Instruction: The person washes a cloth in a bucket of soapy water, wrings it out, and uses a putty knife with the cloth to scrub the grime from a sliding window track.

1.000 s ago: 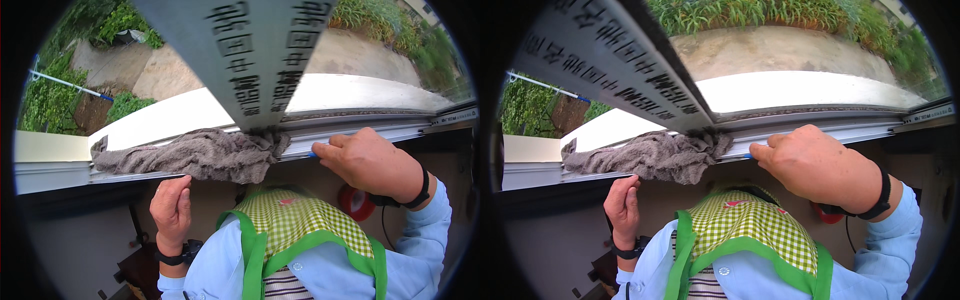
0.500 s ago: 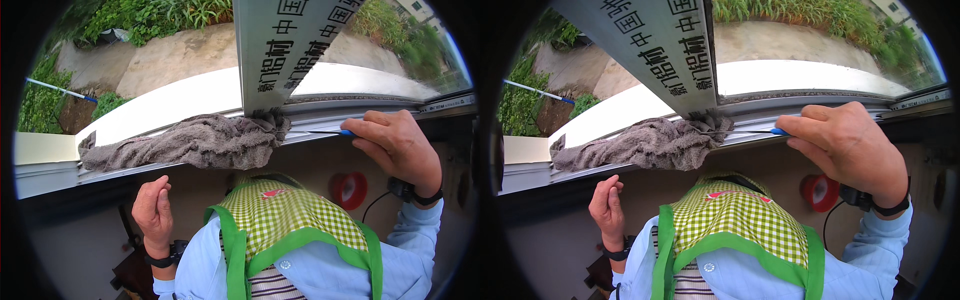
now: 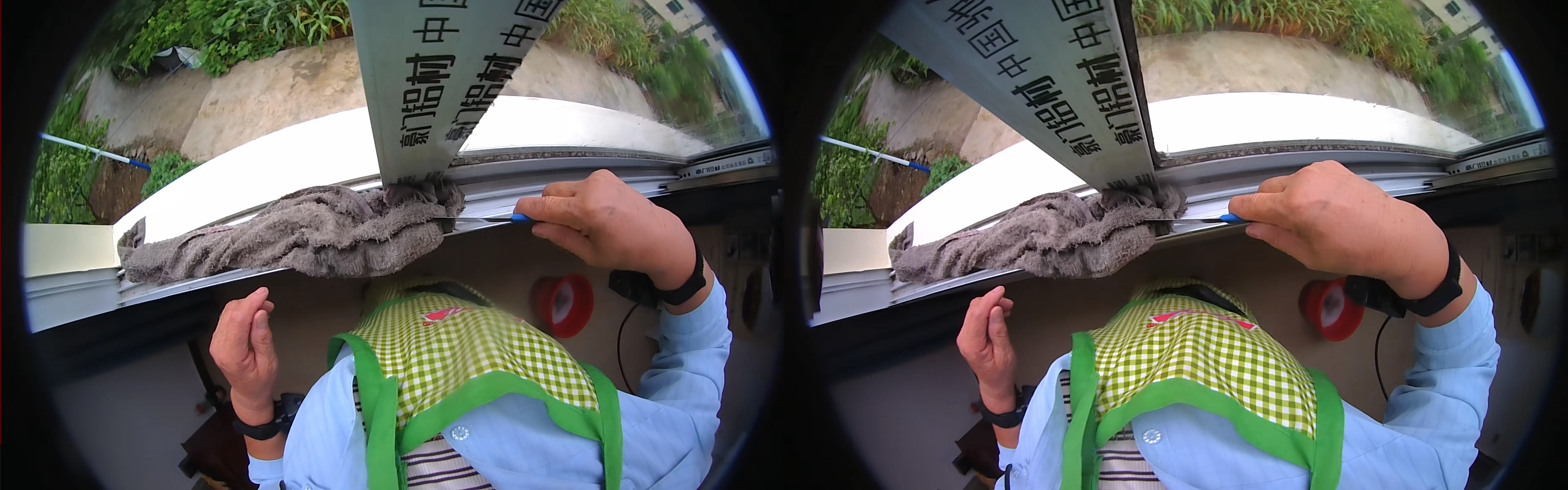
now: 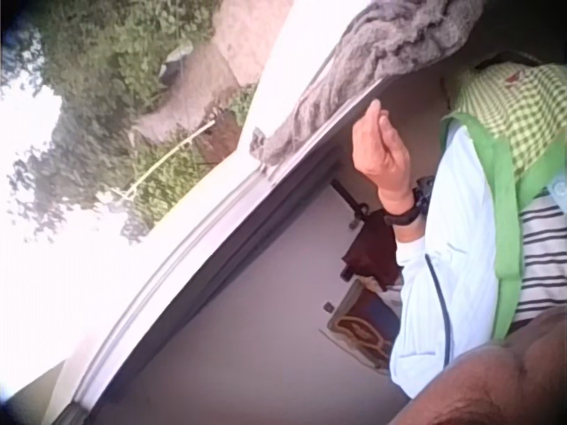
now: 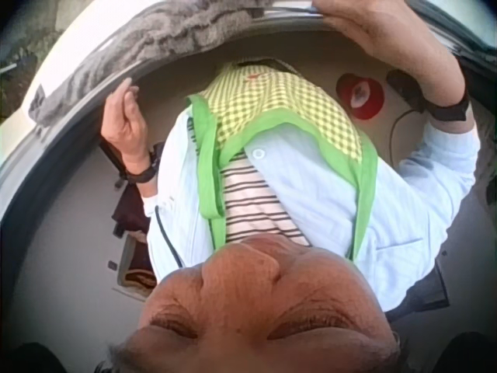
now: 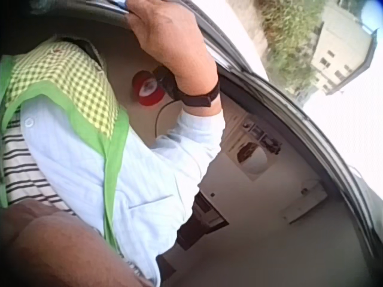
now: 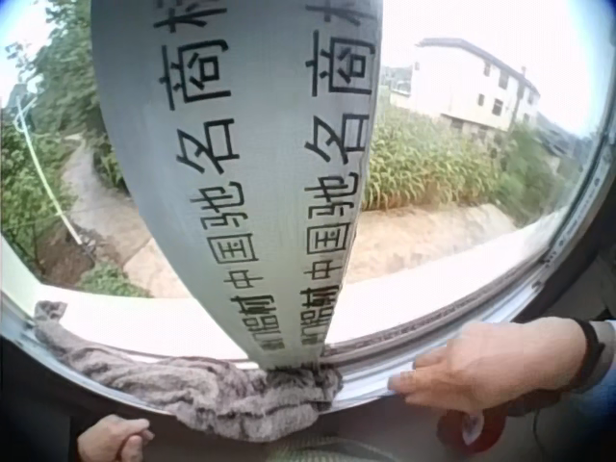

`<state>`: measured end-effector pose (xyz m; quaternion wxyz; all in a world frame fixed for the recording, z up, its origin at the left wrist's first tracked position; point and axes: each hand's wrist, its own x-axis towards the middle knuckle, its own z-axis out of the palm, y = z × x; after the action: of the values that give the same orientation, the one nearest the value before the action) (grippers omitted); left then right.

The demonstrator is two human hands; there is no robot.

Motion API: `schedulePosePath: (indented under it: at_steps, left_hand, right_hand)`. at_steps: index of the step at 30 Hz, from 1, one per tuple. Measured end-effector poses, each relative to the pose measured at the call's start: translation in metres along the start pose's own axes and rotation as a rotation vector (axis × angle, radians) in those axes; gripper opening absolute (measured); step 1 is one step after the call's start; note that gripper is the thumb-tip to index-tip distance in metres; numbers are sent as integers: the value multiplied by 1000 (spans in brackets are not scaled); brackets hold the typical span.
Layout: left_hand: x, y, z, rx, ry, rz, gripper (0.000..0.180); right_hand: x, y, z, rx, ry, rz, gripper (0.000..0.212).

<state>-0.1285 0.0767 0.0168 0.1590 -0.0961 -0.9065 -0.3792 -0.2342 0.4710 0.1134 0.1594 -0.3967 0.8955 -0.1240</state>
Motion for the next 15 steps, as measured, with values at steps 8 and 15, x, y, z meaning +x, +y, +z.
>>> schedulePosePath:
  at_steps: [8, 15]
  left_hand:
    - [44, 27, 11, 66, -128, 317, 29]
    - [78, 46, 62, 82, -333, 529, 38]
  right_hand:
    - [-8, 15, 2, 185, 90, -23, 23]
    - [-3, 2, -9, 75, -57, -2, 15]
